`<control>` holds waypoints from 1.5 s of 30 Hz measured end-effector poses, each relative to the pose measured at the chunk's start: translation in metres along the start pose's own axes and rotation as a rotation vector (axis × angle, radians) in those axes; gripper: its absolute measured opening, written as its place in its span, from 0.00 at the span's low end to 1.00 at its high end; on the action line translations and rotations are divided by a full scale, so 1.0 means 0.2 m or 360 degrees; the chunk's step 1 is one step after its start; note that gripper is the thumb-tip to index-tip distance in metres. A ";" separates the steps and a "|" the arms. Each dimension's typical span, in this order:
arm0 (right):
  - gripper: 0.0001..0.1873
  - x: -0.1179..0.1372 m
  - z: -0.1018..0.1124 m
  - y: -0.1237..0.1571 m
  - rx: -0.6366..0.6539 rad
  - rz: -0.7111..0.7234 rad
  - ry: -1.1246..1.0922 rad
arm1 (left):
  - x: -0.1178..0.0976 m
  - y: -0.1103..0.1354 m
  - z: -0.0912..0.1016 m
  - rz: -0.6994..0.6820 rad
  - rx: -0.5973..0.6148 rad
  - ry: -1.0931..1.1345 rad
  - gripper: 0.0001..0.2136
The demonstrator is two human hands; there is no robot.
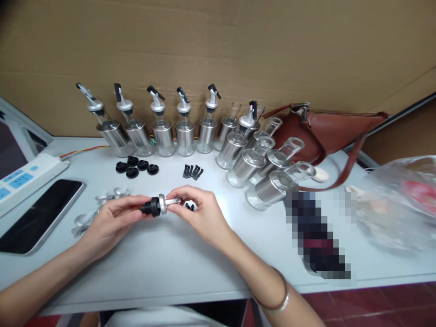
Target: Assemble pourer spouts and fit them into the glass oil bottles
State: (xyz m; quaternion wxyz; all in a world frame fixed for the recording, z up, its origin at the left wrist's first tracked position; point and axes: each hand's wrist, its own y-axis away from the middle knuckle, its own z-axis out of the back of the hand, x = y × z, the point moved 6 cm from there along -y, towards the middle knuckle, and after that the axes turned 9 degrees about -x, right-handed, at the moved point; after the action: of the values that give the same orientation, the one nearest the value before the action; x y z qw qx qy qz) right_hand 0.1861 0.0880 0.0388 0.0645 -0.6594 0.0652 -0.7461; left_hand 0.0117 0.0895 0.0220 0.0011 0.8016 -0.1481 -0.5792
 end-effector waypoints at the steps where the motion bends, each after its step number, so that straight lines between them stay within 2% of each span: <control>1: 0.07 0.00 0.00 0.00 0.0012 -0.0008 0.0004 | 0.00 0.00 0.00 0.0019 0.0013 0.0024 0.08; 4: 0.08 0.00 0.00 0.00 0.0049 -0.0036 0.0028 | 0.01 0.00 -0.01 0.0065 0.0034 0.0076 0.08; 9: 0.07 0.00 -0.02 0.02 0.0132 -0.0056 0.0099 | 0.01 -0.01 -0.01 0.0096 -0.0036 0.0106 0.07; 13: 0.05 0.02 -0.02 0.02 0.0161 0.0008 0.0128 | 0.02 -0.03 -0.01 0.0164 -0.0053 0.0128 0.08; 21: 0.02 0.07 -0.02 0.03 0.0126 0.0359 0.0147 | 0.04 -0.01 -0.02 0.0382 0.0014 0.0196 0.10; 26: 0.01 0.14 -0.01 0.04 0.0086 0.0708 0.0146 | 0.04 -0.01 -0.03 0.0342 0.0030 0.0195 0.12; 29: 0.02 0.16 -0.01 0.05 0.0051 0.0836 0.0168 | 0.04 -0.01 -0.04 0.0294 0.0051 0.0200 0.12; 41: 0.03 0.15 -0.01 0.05 0.0080 0.0858 0.0144 | 0.04 -0.01 -0.04 0.0190 0.0119 0.0142 0.13; 43: 0.04 0.14 -0.01 0.05 0.0085 0.0834 0.0143 | 0.05 -0.01 -0.05 0.0201 0.0181 0.0156 0.13; 45: 0.04 0.13 -0.02 0.05 0.0094 0.0792 0.0149 | 0.06 0.00 -0.07 0.0248 0.0323 0.0182 0.17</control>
State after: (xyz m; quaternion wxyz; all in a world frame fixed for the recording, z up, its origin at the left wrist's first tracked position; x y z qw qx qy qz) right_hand 0.1797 0.0737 0.0625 0.2624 -0.5855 0.2066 -0.7387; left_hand 0.0276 0.0840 0.0164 -0.0264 0.8154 -0.2674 -0.5128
